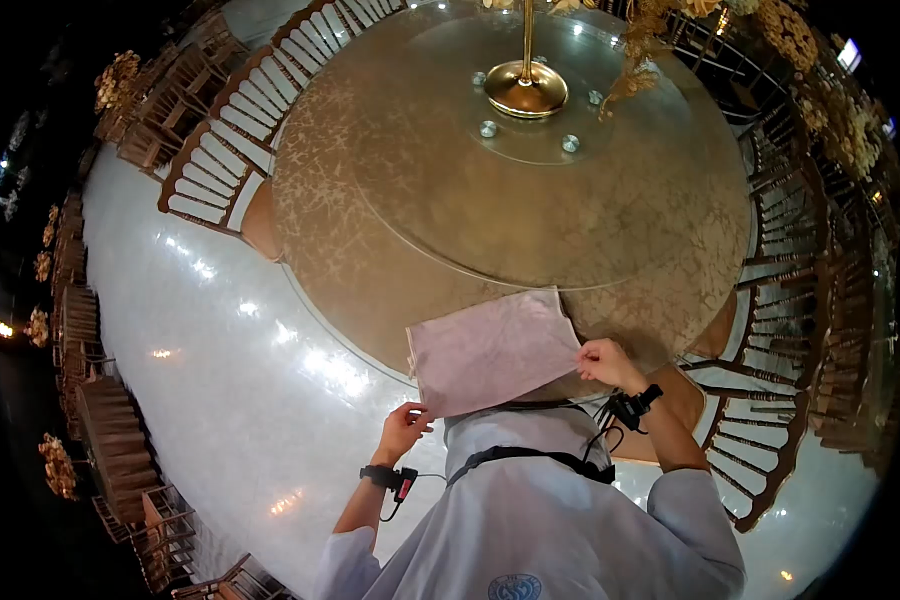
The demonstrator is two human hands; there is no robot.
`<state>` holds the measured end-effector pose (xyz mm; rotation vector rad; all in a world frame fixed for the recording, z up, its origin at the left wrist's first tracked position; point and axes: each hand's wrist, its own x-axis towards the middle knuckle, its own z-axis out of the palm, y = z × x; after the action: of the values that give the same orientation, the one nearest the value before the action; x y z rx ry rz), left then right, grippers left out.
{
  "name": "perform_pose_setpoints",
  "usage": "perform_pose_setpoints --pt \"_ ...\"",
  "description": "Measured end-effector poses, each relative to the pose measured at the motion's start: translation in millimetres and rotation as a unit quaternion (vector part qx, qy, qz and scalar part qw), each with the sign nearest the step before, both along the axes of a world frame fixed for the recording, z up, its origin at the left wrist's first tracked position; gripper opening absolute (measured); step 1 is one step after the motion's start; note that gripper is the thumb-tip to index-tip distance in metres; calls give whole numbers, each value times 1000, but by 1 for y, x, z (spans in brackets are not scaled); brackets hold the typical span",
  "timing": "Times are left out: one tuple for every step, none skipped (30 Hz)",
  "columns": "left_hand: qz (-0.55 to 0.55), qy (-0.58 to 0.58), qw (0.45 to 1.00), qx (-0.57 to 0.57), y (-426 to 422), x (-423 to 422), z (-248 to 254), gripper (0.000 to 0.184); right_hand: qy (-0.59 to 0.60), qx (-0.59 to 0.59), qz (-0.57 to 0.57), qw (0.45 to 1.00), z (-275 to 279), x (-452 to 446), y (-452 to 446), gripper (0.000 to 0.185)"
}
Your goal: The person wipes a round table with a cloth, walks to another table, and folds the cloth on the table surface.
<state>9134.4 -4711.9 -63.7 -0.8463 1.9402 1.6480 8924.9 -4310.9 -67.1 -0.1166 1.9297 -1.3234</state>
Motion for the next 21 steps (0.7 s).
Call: perform_pose_setpoints --pt "-1 -1 1000 1 -1 2 -3 27 -2 14 3 1000 1 2 0 10" --pt "1 -7 1000 12 -3 2 -6 31 -3 14 2 1000 4 2 1 10" --pt "3 -13 1000 22 -4 3 -9 36 -7 30 21 999 8 2 1 12" --pt "3 -14 1000 22 -5 5 -12 36 -12 46 40 998 10 2 1 14" --pt "6 -31 999 13 -4 5 -12 43 -12 46 40 998 8 2 3 14" --pt "8 -49 999 4 -3 6 -13 50 48 84 85 992 4 3 6 20" --pt "8 -49 999 4 -3 11 -24 50 108 121 130 978 -1 4 8 26" --pt "25 -47 998 -20 -4 17 -44 56 107 122 128 978 -12 4 6 26" --pt "41 -45 997 -44 -4 19 -61 63 165 154 100 969 -31 3 4 32" --pt "85 -26 994 -60 -1 16 -71 67 223 185 71 955 -42 3 3 38" --pt "124 -2 989 -76 4 8 -68 60 222 185 70 955 -44 2 -2 38" --pt "93 46 980 -172 3 1 -72 56 197 172 -2 965 -43 -3 -15 42" --pt "60 93 957 -267 2 -5 -77 52 172 158 -75 969 -41 -8 -27 46" --pt "58 94 958 -266 4 -13 -75 52 172 158 -77 969 -41 -12 -36 46" --pt "76 112 948 -289 8 -23 -71 50 169 186 -83 964 -43 -18 -44 51" --pt "95 130 936 -312 12 -33 -67 48 166 214 -88 959 -44 -22 -50 55" --pt "95 131 936 -313 14 -40 -67 48 166 214 -88 959 -45 -25 -56 55" --pt "85 108 926 -352 15 -47 -66 51 168 239 -87 952 -46 -28 -62 55" --pt "74 84 913 -391 16 -53 -66 54 171 264 -87 945 -46 -30 -66 56" --pt "84 58 904 -414 18 -61 -61 47 172 263 -86 945 -50 -33 -68 56" --pt "85 58 904 -415 14 -64 -63 47 146 262 -64 952 -54 -36 -69 54"
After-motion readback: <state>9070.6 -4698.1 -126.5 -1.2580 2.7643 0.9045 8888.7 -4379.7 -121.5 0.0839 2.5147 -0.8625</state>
